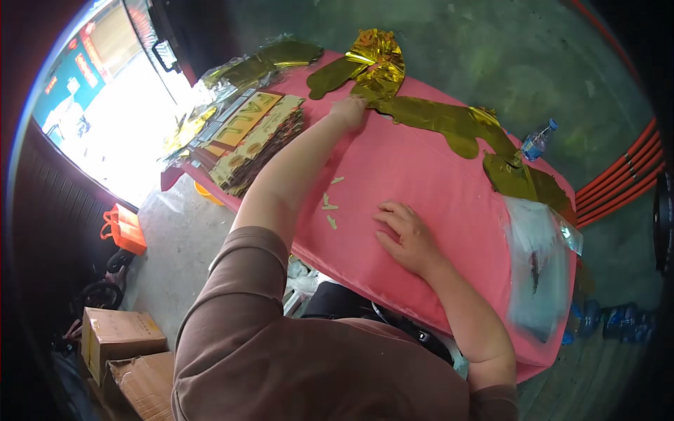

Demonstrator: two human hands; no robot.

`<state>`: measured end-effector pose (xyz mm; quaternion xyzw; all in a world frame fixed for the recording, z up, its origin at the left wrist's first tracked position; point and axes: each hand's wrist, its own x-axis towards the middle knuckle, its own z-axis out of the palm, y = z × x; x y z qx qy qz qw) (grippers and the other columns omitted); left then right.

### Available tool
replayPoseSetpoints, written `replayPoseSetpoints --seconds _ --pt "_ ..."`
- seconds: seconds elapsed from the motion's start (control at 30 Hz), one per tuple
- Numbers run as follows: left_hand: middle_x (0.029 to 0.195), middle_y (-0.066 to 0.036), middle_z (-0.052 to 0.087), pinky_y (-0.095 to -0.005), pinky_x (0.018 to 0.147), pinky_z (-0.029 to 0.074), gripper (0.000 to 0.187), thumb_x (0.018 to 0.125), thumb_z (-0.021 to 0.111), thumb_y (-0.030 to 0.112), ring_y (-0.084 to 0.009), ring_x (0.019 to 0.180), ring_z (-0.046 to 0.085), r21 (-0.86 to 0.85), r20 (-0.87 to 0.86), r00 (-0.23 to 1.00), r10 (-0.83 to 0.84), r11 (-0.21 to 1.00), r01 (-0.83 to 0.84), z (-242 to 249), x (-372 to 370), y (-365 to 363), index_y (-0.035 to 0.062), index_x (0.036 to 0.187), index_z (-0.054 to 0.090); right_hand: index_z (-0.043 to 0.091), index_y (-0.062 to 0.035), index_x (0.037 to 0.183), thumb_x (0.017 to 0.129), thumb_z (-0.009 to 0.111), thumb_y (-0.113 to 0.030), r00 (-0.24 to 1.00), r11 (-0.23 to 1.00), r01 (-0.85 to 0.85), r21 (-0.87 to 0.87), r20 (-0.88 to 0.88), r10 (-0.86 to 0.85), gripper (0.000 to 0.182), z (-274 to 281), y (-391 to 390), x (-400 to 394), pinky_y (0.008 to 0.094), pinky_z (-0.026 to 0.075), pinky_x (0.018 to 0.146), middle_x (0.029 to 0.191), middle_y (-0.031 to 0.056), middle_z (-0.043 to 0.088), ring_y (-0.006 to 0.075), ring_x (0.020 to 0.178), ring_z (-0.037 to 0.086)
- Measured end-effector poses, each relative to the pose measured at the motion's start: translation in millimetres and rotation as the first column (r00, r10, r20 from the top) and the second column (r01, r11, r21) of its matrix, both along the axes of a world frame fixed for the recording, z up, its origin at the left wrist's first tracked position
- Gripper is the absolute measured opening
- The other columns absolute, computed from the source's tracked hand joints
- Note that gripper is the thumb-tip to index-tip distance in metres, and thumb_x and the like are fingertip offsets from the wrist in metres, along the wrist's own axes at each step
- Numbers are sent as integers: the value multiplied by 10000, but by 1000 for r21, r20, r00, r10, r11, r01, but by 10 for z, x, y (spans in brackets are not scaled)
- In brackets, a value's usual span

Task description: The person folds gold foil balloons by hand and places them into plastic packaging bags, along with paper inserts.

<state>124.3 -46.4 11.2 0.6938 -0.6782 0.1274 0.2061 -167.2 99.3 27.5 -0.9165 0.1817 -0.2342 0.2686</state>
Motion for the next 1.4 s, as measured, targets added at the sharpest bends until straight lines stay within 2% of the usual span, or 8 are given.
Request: replayPoseSetpoints --seconds 0.2,0.5,0.7,0.87,1.13,1.27,1.33,1.4 --pt "1045 -117 628 -389 812 500 233 839 448 123 -277 1050 565 251 3 993 117 961 -114 1 41 -211 74 954 644 584 -24 1038 782 612 -127 1000 1000 -14 1 1 14 277 36 -1 -12 397 374 971 1184 150 512 317 1140 471" --pt "997 -117 644 -366 766 520 184 810 511 114 -274 923 624 1 227 956 186 981 -191 -54 345 -259 72 892 669 583 -34 1045 786 607 -135 1000 1000 -11 -11 4 11 279 39 5 -15 402 369 976 1190 141 508 310 1149 463" --pt "693 -87 658 -292 612 497 189 759 635 207 -156 642 638 49 -727 661 185 974 -220 266 581 -146 22 727 656 589 -21 1020 779 607 -129 1000 1000 -7 -29 28 8 265 16 0 -2 398 383 959 1169 147 517 312 1136 471" --pt "705 -85 656 -283 581 472 198 823 591 194 -149 605 613 -226 -798 598 -78 958 -175 617 476 -31 5 797 643 590 -13 1009 774 610 -121 998 1000 -15 -24 58 16 259 4 -7 5 395 388 953 1161 152 521 313 1128 477" --pt "801 -136 617 -381 657 470 151 886 539 188 -328 736 595 -637 -155 966 -208 768 63 1063 -70 185 41 916 561 562 -15 1073 797 608 -88 993 995 -16 98 116 5 289 -21 -81 27 348 417 918 1132 139 542 259 1084 527" --pt "813 -140 611 -393 653 475 147 883 547 194 -341 762 592 -562 -18 946 -324 786 258 1090 -302 295 53 923 548 471 -17 1188 869 556 -59 892 810 36 585 346 -290 332 273 -309 140 225 459 771 1070 57 542 101 866 560" --pt "808 -140 611 -387 646 473 146 883 548 192 -337 759 592 -512 -38 932 -361 808 292 1099 -411 376 50 919 548 470 -29 1194 850 577 -55 816 871 37 489 488 -309 360 559 -582 207 212 450 730 988 45 559 92 810 546" --pt "793 -143 610 -375 633 469 146 887 542 183 -331 742 593 -453 -90 880 -467 806 381 1097 -525 482 40 909 556 468 -50 1216 836 599 -77 760 930 366 -28 586 -281 403 809 -851 277 215 447 691 928 31 575 76 818 540"
